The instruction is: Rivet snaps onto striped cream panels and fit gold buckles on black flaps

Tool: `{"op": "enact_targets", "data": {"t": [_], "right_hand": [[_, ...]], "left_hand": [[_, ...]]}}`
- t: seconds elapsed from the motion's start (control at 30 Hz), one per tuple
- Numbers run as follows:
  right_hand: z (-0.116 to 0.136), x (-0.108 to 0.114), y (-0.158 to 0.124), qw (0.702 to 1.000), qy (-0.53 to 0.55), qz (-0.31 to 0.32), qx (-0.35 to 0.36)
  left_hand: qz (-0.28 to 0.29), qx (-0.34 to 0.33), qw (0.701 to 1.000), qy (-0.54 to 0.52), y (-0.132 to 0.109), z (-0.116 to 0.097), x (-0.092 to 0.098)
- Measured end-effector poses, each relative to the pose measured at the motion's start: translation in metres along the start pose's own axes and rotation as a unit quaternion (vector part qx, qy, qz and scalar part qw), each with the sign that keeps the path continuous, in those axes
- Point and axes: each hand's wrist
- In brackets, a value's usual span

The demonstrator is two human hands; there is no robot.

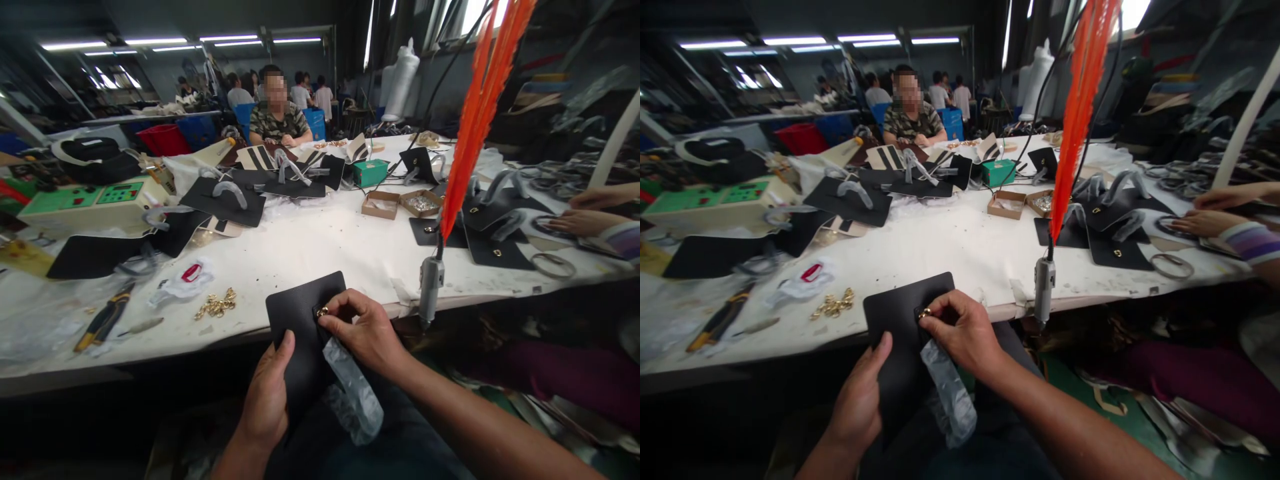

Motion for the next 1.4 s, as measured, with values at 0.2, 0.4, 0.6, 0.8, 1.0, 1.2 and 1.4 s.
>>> {"op": "enact_targets", "data": {"t": [0.2, 0.4, 0.6, 0.8, 1.0, 1.2, 1.4], "right_hand": [[-0.003, -0.002, 0.003, 0.995, 0.01, 0.003, 0.103], [-0.006, 0.007, 0.009, 0.983, -0.054, 0.071, 0.158], [0.007, 0.031, 0.027, 0.95, -0.127, 0.252, 0.13], [-0.005, 0.033, 0.03, 0.997, -0.062, 0.04, 0.037], [-0.029, 0.036, 0.001, 0.973, 0.046, 0.062, -0.219], [-0.03, 0.025, 0.009, 0.898, 0.279, 0.067, -0.334], [-0.039, 0.03, 0.027, 0.945, 0.17, -0.008, -0.28]], "left_hand": [[-0.012, 0.041, 0.999, -0.027, 0.003, -0.002, -0.002], [0.027, 0.081, 0.994, -0.063, 0.007, -0.002, -0.003], [0.078, 0.142, 0.986, -0.034, 0.011, -0.007, 0.003], [0.011, 0.146, 0.988, -0.041, 0.014, -0.015, -0.007], [-0.035, 0.255, 0.963, -0.079, 0.03, -0.019, -0.015], [-0.017, 0.177, 0.978, -0.106, 0.025, -0.016, -0.021], [0.069, 0.206, 0.974, -0.057, 0.007, -0.002, -0.011]]}}
Point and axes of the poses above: each hand's wrist, its own y-axis towards the middle knuckle, its own x-axis out of the back of the hand, z = x × y, and after that the axes turned 13 degrees about -x, right-handed
